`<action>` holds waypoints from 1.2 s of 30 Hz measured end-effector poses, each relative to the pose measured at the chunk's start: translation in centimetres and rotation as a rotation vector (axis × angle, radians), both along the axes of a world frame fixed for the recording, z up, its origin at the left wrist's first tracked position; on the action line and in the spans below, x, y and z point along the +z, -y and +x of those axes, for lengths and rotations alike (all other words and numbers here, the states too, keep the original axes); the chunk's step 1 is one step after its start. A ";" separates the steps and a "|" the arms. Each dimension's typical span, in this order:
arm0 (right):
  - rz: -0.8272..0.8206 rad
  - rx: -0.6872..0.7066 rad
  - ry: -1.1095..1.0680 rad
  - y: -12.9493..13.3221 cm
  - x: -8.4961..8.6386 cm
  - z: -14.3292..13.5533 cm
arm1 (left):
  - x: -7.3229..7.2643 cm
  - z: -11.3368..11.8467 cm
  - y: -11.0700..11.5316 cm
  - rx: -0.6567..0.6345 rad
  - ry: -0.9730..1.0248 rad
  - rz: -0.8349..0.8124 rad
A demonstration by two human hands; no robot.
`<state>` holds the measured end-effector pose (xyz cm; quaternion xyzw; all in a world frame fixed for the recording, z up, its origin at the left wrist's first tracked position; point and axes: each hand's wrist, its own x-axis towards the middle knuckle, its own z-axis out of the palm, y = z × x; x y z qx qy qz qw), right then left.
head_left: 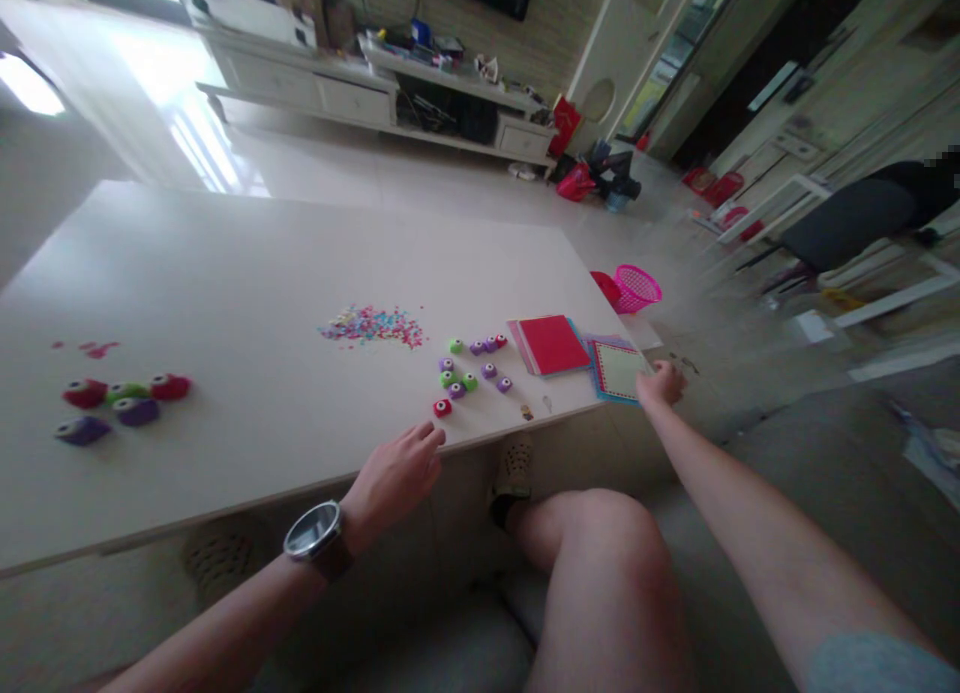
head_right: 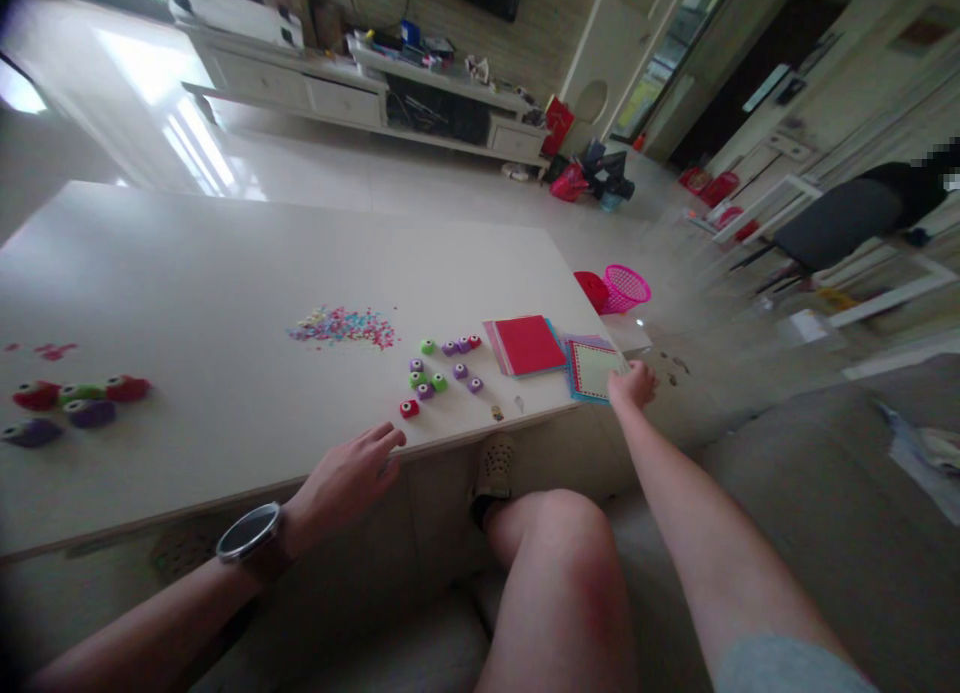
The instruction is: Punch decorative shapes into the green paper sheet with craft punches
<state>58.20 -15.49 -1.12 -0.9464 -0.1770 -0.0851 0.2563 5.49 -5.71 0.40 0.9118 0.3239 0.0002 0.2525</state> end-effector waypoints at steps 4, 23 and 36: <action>-0.129 0.479 0.014 -5.6 -0.8 -5.8 | 0.5 0.0 0.0 -0.005 0.009 0.002; -0.889 0.760 0.046 -13.9 1.8 -15.5 | 5.8 -1.3 1.4 -0.064 0.197 0.054; -0.870 0.813 0.047 -13.6 1.4 -14.6 | 6.3 -1.8 0.8 -0.046 0.233 0.073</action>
